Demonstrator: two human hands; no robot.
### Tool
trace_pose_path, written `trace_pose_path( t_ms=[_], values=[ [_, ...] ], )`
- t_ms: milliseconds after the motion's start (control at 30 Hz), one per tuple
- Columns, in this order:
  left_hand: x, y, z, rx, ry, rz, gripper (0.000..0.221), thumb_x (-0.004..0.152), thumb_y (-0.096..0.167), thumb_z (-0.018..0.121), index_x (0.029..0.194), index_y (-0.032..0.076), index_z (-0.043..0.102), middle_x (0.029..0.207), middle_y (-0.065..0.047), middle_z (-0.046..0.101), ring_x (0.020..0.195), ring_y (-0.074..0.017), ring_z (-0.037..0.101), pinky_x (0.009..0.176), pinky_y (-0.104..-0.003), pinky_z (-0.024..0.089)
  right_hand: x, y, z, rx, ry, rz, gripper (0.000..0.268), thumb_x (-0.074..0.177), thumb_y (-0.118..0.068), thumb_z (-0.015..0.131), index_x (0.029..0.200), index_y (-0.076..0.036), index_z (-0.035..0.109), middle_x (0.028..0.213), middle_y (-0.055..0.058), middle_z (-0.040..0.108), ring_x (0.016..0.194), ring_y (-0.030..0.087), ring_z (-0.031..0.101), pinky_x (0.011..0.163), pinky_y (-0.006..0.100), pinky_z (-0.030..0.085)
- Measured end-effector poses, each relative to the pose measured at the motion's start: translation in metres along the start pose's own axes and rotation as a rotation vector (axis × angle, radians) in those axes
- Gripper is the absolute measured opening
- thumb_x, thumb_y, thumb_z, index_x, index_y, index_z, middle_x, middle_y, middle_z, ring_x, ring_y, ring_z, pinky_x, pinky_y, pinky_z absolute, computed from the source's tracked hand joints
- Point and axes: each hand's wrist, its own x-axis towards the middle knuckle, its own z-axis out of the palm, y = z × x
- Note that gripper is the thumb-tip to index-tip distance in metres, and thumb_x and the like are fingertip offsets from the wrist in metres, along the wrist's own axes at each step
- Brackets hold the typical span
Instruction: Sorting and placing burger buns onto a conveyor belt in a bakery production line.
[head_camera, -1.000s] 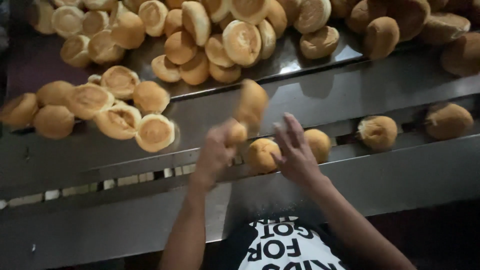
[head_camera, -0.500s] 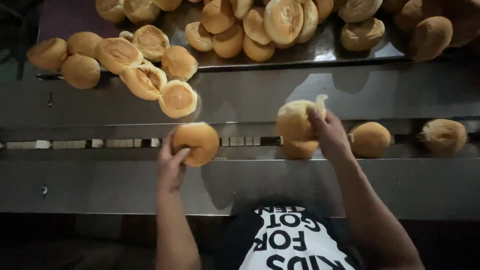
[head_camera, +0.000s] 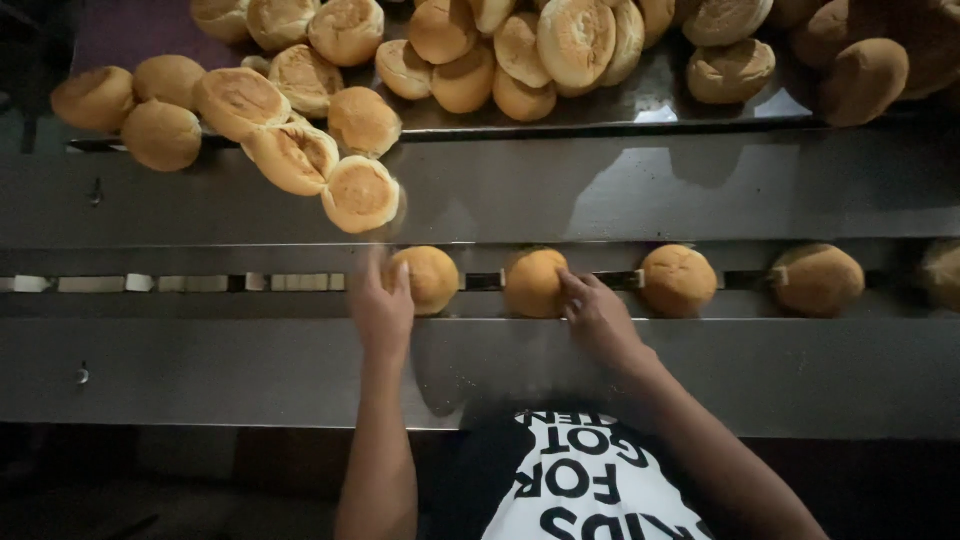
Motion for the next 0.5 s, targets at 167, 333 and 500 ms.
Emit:
trace_pose_path(
  t_ms=[167,333,500],
  values=[
    [0.086,-0.077,0.048,-0.146,0.203,-0.202,0.082,0.096,0.046,0.076,0.151,0.000,0.036,0.139,-0.025,0.057,0.127,-0.0412,0.060,0.103,-0.055,0.051,-0.013,0.021,-0.026,-0.050,0.123,-0.061,0.058,0.087,-0.018,0.075,0.143,-0.017,0.062,0.133,0.017,0.065,0.119,0.040,0.065,0.096,0.048,0.055],
    [0.125,-0.065,0.080,-0.794,0.132,-0.571,0.061,0.084,0.031,0.089,0.128,0.000,0.060,0.107,-0.017,0.066,0.075,-0.0238,0.071,0.056,-0.034,0.059,-0.028,0.011,-0.044,0.093,0.358,-0.240,0.057,0.086,-0.001,0.070,0.142,-0.003,0.059,0.132,0.026,0.059,0.118,0.048,0.061,0.094,0.053,0.054],
    [0.066,0.028,0.071,-0.493,-0.163,-0.535,0.073,0.086,0.047,0.079,0.144,0.011,0.055,0.139,-0.015,0.062,0.132,-0.0329,0.058,0.111,-0.050,0.044,-0.035,-0.053,-0.069,-0.032,0.250,-0.281,0.080,0.081,-0.017,0.080,0.153,-0.018,0.047,0.159,0.018,0.040,0.147,0.044,0.034,0.110,0.064,0.039]
  ],
)
